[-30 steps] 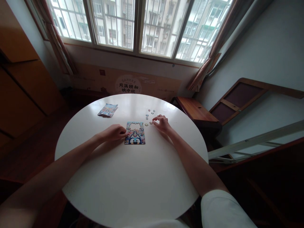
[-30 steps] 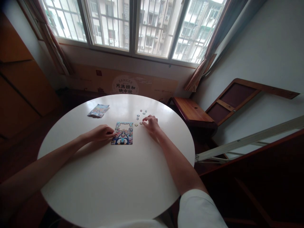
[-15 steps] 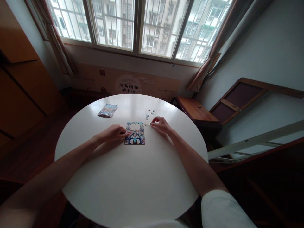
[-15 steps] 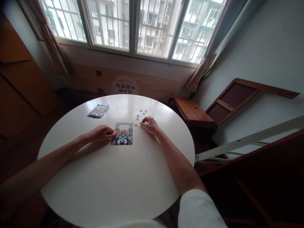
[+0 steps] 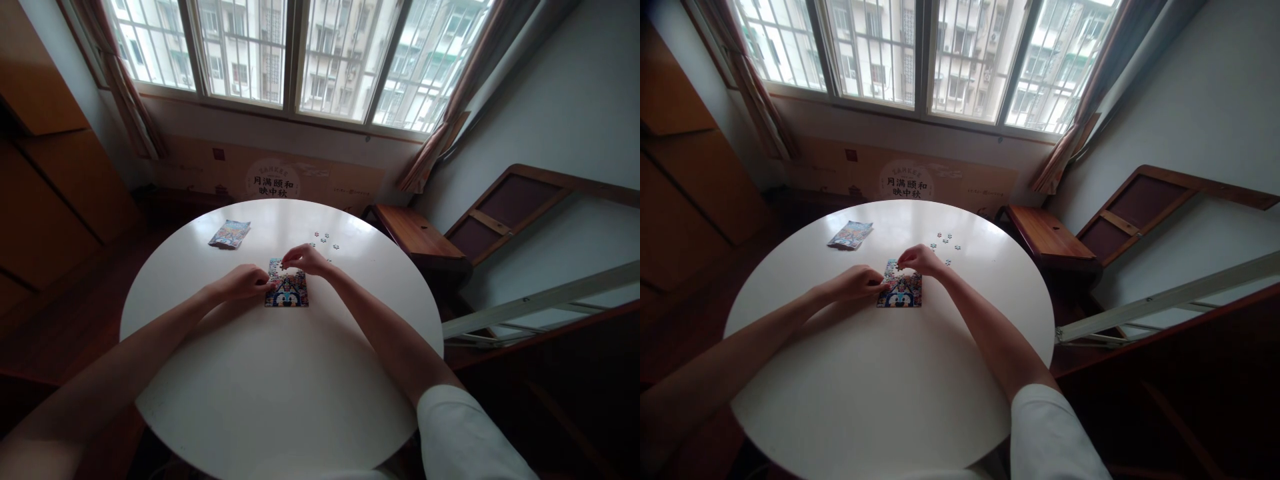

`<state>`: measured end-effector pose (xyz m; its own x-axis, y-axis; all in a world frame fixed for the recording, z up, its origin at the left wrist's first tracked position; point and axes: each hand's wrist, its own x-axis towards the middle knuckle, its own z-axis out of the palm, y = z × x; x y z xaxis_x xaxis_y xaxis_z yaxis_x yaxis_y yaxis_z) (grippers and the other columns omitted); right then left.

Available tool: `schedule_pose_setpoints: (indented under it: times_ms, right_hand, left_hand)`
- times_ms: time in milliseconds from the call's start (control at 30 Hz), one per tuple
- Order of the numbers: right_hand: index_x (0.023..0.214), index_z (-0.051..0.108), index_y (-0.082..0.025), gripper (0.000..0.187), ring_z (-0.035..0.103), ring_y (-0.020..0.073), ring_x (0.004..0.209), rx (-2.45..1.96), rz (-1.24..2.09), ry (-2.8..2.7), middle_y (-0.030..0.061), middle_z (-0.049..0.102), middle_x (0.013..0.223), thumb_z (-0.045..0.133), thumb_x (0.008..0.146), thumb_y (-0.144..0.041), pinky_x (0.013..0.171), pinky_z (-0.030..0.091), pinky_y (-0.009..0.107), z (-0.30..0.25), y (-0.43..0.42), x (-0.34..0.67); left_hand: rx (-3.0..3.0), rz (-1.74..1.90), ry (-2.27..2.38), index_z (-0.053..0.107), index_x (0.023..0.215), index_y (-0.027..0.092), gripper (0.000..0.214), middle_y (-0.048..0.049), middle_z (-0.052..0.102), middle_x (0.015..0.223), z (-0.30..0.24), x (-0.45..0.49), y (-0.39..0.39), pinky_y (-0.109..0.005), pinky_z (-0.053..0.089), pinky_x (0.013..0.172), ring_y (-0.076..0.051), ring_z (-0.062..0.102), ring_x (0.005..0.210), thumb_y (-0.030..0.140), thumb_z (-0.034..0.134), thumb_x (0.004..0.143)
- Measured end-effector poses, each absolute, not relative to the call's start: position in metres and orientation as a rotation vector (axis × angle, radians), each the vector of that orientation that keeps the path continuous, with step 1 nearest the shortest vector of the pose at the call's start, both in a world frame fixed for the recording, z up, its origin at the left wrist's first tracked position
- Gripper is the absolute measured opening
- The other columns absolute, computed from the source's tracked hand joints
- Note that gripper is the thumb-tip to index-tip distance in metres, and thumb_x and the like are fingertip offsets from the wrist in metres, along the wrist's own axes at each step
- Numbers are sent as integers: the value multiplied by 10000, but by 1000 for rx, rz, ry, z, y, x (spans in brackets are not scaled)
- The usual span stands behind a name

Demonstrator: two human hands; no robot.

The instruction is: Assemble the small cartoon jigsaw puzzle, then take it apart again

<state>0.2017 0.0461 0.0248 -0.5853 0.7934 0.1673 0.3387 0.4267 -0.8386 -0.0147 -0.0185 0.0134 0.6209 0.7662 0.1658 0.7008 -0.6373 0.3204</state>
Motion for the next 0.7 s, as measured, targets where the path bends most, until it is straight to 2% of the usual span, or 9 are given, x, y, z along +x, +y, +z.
schedule_pose_setpoints:
  times_ms: [233, 533, 700]
  right_hand:
    - [786, 761, -125, 138, 640, 139, 663, -1102, 928, -2262, 51, 719, 707, 670, 685, -105, 564, 436, 197, 21, 44, 186]
    - [809, 764, -118, 154, 627, 137, 665, -1068, 1055, -2237, 56, 718, 715, 676, 684, -129, 585, 443, 206, 20, 48, 190]
    - [823, 765, -123, 165, 612, 127, 651, -1074, 998, -2266, 50, 717, 725, 664, 692, -122, 585, 431, 209, 19, 44, 189]
  left_hand:
    - [2591, 413, 1206, 489, 513, 124, 497, 49, 327, 447, 12, -16, -17, -273, 139, 505, -67, 193, 484, 484, 459, 855]
    - [2579, 425, 1238, 449, 502, 133, 515, 50, 302, 453, 8, -17, -14, -268, 127, 499, -63, 204, 477, 521, 468, 839]
    - [2567, 427, 1236, 445, 498, 132, 526, 53, 279, 454, 9, -16, -16, -269, 126, 499, -62, 196, 477, 529, 457, 842]
